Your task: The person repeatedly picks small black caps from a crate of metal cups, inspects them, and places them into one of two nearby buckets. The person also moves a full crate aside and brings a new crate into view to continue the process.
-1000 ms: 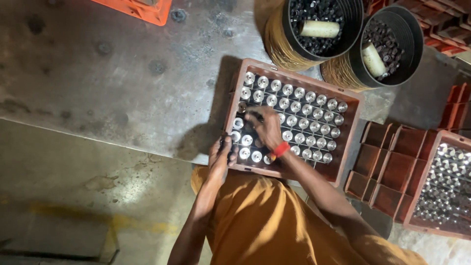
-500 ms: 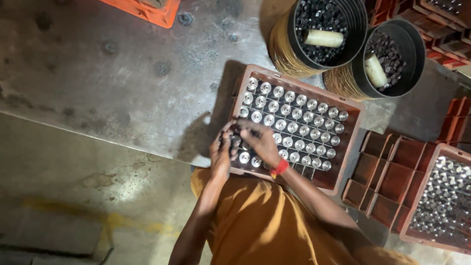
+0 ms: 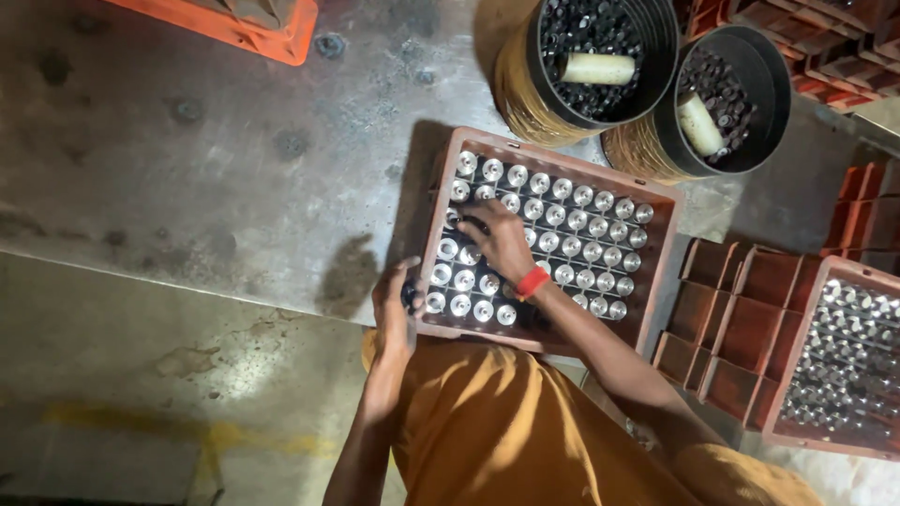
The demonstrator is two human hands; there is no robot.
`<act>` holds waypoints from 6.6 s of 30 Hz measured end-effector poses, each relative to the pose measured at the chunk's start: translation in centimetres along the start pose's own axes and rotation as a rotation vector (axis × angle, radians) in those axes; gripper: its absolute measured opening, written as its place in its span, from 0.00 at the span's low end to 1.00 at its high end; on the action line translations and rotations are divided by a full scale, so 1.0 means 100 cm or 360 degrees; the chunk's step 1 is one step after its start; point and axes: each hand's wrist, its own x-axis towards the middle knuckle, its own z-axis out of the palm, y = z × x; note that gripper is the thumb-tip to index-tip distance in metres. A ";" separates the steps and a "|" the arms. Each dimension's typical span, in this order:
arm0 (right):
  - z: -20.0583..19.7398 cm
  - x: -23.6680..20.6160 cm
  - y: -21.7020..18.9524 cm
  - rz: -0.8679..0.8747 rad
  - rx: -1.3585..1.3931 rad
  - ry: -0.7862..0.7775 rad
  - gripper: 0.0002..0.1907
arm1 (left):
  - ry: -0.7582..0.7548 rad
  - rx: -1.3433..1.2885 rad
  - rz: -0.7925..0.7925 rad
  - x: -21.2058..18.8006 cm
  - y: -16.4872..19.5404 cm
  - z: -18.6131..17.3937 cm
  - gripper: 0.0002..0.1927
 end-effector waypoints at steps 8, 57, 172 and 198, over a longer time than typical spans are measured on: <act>0.020 0.002 0.008 -0.0191 -0.0089 -0.0085 0.10 | -0.0003 0.0000 0.0081 -0.007 0.001 -0.020 0.15; 0.016 -0.002 0.012 -0.0759 -0.0622 -0.0168 0.18 | 0.0070 -0.0135 0.0073 -0.010 0.002 -0.036 0.13; -0.003 -0.145 -0.019 0.1007 0.1457 -0.0325 0.14 | -0.0486 0.0453 -0.0299 -0.050 -0.055 0.012 0.21; -0.014 -0.158 -0.004 0.0856 0.1425 -0.0289 0.16 | -0.0675 0.0541 -0.0404 -0.055 -0.056 0.019 0.25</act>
